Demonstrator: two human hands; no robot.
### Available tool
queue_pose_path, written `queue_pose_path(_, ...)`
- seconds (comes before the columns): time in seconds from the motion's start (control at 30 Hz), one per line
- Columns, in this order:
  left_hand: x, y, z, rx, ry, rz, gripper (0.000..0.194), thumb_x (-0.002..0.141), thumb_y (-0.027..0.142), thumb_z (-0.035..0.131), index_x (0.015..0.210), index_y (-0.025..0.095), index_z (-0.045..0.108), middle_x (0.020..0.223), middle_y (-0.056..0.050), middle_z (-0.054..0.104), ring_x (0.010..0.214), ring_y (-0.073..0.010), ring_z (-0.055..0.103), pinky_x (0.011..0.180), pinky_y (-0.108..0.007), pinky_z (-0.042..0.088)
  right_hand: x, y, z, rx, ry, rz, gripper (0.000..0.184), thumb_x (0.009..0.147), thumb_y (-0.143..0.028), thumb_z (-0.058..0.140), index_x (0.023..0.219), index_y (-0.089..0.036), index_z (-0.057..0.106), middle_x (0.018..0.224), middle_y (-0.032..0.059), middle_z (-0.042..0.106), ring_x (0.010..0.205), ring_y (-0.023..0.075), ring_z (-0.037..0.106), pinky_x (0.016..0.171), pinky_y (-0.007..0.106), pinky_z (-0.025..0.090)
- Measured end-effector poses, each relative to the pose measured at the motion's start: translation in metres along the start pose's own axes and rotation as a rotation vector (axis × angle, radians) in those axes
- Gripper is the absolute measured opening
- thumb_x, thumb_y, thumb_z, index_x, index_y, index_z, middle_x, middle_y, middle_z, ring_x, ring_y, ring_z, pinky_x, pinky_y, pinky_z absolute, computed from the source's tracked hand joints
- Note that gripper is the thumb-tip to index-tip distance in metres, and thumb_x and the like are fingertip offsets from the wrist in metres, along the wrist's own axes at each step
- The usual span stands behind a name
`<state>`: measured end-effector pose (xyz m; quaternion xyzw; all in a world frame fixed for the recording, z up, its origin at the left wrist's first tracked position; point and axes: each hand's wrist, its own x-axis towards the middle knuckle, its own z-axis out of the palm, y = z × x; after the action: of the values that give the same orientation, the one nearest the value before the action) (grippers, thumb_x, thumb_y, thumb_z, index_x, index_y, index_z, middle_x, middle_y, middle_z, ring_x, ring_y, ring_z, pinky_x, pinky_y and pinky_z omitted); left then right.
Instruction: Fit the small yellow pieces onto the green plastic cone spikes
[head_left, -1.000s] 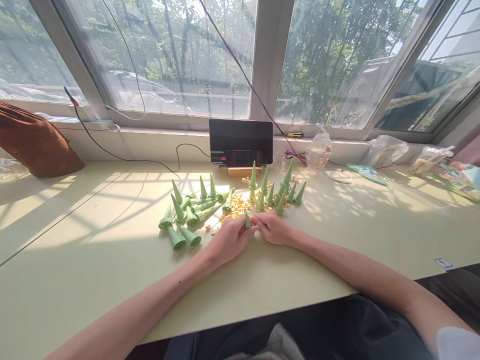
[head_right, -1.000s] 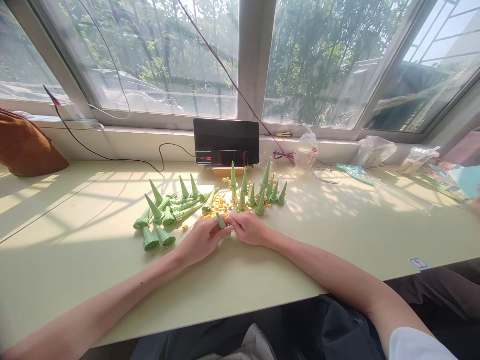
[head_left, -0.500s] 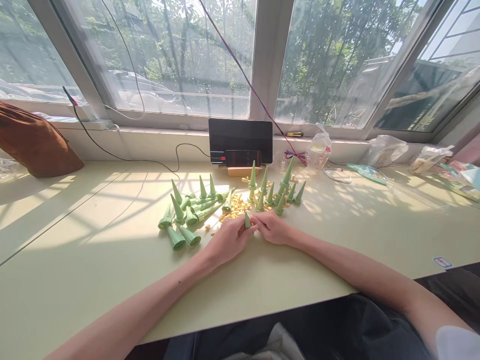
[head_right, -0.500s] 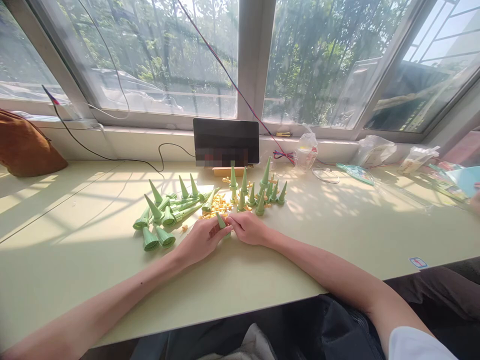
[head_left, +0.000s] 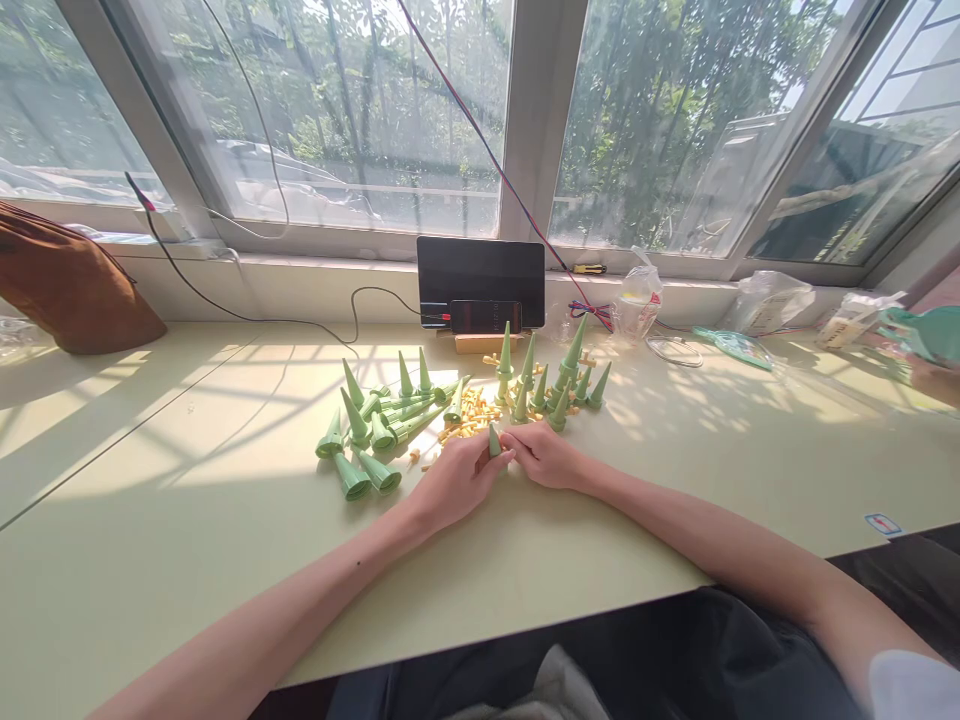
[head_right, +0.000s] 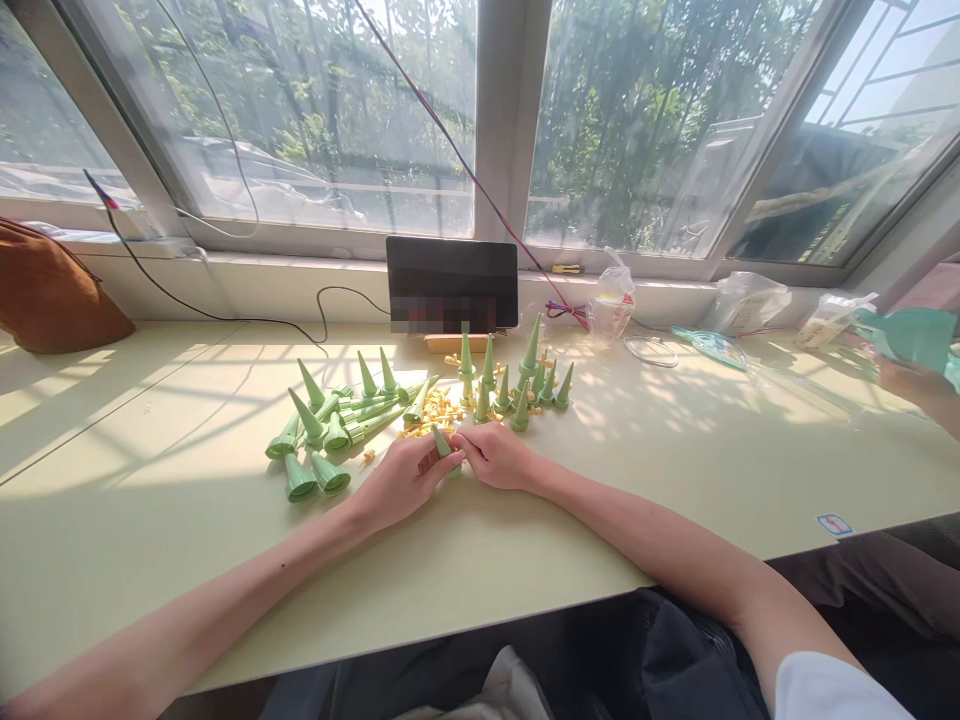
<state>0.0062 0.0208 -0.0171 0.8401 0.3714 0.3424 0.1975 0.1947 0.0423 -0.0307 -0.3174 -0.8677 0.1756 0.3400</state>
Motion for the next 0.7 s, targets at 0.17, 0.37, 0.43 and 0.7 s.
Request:
queue_pose_path(0.17, 0.0001, -0.0010, 0.0004, 0.013, -0.011, -0.023, 0.036, 0.092, 0.034, 0.051, 0.064, 0.020, 0.033, 0.053, 0.005, 0.042, 0.050, -0.0094, 0.035, 0.050, -0.023, 0.029, -0.0002, 0.0001, 0.0000, 0.000, 0.004, -0.001, 0.033, 0.097, -0.022, 0.035, 0.064, -0.018, 0.034, 0.058, -0.0047, 0.037, 0.053, 0.0083, 0.029, 0.053, 0.022, 0.025)
queue_pose_path(0.37, 0.0004, -0.0011, 0.0004, 0.000, 0.005, -0.014, 0.034, 0.090, 0.030, 0.053, 0.063, 0.019, 0.036, 0.053, 0.005, 0.044, 0.049, -0.0092, 0.036, 0.049, -0.024, 0.029, -0.0008, 0.0017, 0.0005, -0.012, -0.011, 0.001, 0.033, 0.097, -0.021, 0.035, 0.064, -0.018, 0.035, 0.059, -0.0042, 0.039, 0.053, 0.0086, 0.031, 0.053, 0.023, 0.025)
queue_pose_path(0.43, 0.0003, -0.0011, 0.0004, -0.001, 0.007, -0.011, 0.034, 0.090, 0.030, 0.053, 0.063, 0.019, 0.036, 0.053, 0.005, 0.044, 0.049, -0.0091, 0.035, 0.049, -0.024, 0.029, -0.0010, 0.0022, 0.0008, -0.014, -0.011, 0.001, 0.033, 0.097, -0.021, 0.035, 0.064, -0.018, 0.036, 0.059, -0.0041, 0.040, 0.053, 0.0086, 0.031, 0.053, 0.023, 0.026)
queue_pose_path(0.7, 0.0003, -0.0023, 0.0010, 0.016, -0.007, -0.016, 0.036, 0.092, 0.034, 0.052, 0.064, 0.020, 0.035, 0.053, 0.005, 0.043, 0.049, -0.0094, 0.035, 0.049, -0.024, 0.029, -0.0010, 0.0019, 0.0007, -0.007, -0.007, -0.002, 0.033, 0.098, -0.022, 0.034, 0.065, -0.018, 0.035, 0.059, -0.0043, 0.039, 0.053, 0.0086, 0.031, 0.054, 0.022, 0.026)
